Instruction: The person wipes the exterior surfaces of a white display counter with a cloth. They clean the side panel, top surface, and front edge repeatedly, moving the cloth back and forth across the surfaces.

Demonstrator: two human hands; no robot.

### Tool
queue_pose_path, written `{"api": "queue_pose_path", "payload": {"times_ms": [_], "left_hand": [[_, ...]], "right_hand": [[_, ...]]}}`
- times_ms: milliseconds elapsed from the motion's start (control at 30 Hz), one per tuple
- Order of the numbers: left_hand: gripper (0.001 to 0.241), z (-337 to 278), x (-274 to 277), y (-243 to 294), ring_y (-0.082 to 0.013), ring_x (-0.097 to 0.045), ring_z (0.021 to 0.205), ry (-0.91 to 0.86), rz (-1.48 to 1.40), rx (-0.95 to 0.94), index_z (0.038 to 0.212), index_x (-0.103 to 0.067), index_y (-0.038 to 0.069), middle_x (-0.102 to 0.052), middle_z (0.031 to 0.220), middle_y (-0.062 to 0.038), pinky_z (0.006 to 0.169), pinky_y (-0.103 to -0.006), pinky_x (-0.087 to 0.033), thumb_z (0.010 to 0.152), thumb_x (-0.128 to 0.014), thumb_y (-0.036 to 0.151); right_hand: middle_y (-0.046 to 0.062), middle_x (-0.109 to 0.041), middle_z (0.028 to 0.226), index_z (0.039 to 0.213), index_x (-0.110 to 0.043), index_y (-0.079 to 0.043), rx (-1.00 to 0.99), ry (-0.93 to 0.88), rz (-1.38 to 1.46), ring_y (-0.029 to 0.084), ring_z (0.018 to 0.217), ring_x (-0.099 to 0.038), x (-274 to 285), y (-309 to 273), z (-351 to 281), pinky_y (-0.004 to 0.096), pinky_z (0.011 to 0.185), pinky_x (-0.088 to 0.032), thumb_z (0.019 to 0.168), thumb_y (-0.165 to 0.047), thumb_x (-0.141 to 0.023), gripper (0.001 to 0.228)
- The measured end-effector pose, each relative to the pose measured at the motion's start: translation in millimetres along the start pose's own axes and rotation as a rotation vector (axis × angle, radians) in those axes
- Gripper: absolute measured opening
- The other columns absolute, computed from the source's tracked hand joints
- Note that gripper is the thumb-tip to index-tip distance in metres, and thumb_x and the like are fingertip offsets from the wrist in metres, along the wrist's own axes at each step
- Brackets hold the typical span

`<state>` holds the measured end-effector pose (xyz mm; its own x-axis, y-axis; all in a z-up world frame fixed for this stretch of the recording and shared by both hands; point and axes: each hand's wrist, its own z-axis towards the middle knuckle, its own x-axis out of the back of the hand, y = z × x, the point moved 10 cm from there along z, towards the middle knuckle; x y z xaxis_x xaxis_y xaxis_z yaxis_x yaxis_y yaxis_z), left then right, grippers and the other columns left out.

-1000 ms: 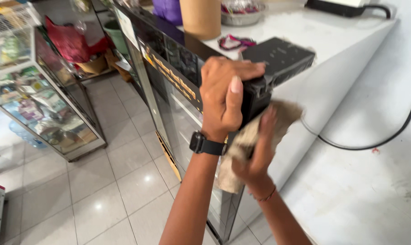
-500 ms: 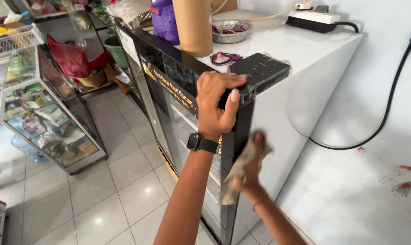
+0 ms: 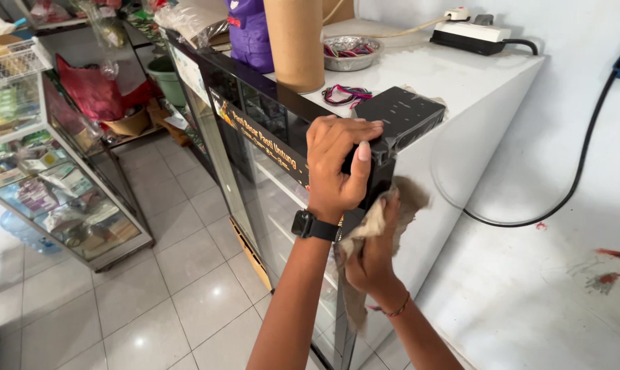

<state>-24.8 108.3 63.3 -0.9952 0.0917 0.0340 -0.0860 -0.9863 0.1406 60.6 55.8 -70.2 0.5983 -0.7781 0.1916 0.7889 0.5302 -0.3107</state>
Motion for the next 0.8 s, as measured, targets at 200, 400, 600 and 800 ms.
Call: {"api": "queue_pose_path", "payload": {"times_ms": [200, 400, 600, 800], "left_hand": [[0.036, 1, -1, -8, -0.0249, -0.068, 0.113, -0.039, -0.066, 0.062, 0.105, -0.072, 0.005, -0.075, 0.113, -0.006, 0.108, -0.0421, -0.041, 0.108, -0.038, 0.018], [0.052, 2, 3, -6, -0.028, -0.066, 0.116, -0.051, -0.132, 0.033, 0.108, -0.072, 0.004, -0.073, 0.115, -0.008, 0.115, -0.0466, -0.038, 0.107, -0.025, 0.028], [0.04, 6, 5, -5, -0.026, -0.066, 0.115, -0.041, -0.126, 0.018, 0.109, -0.072, 0.005, -0.073, 0.116, -0.007, 0.113, -0.0443, -0.04, 0.105, -0.036, 0.021], [0.022, -3, 2, -10, -0.0208, -0.065, 0.11, -0.052, -0.113, 0.054, 0.11, -0.072, 0.007, -0.073, 0.116, -0.003, 0.11, -0.0395, -0.04, 0.105, -0.052, 0.013]], "right_hand": [[0.027, -0.016, 0.173, 0.161, -0.024, 0.004, 0.045, 0.07, -0.161, 0.043, 0.162, -0.014, 24, 3, 63, 0.051, 0.135, -0.012, 0.111, -0.049, -0.036, 0.074], [0.027, -0.017, 0.173, 0.164, -0.019, 0.001, -0.035, 0.14, -0.064, 0.041, 0.164, -0.017, 15, 5, 40, 0.049, 0.135, -0.015, 0.111, -0.041, -0.038, 0.071], [0.029, -0.035, 0.152, 0.151, -0.028, -0.001, -0.269, 0.053, -0.409, 0.043, 0.134, -0.041, -37, 49, -142, 0.047, 0.115, -0.03, 0.095, -0.013, -0.051, 0.062], [0.022, -0.045, 0.144, 0.151, -0.019, 0.006, -0.724, -0.004, -0.097, 0.028, 0.12, -0.054, -44, 119, -226, 0.037, 0.108, -0.045, 0.097, -0.01, -0.05, 0.065]]}}
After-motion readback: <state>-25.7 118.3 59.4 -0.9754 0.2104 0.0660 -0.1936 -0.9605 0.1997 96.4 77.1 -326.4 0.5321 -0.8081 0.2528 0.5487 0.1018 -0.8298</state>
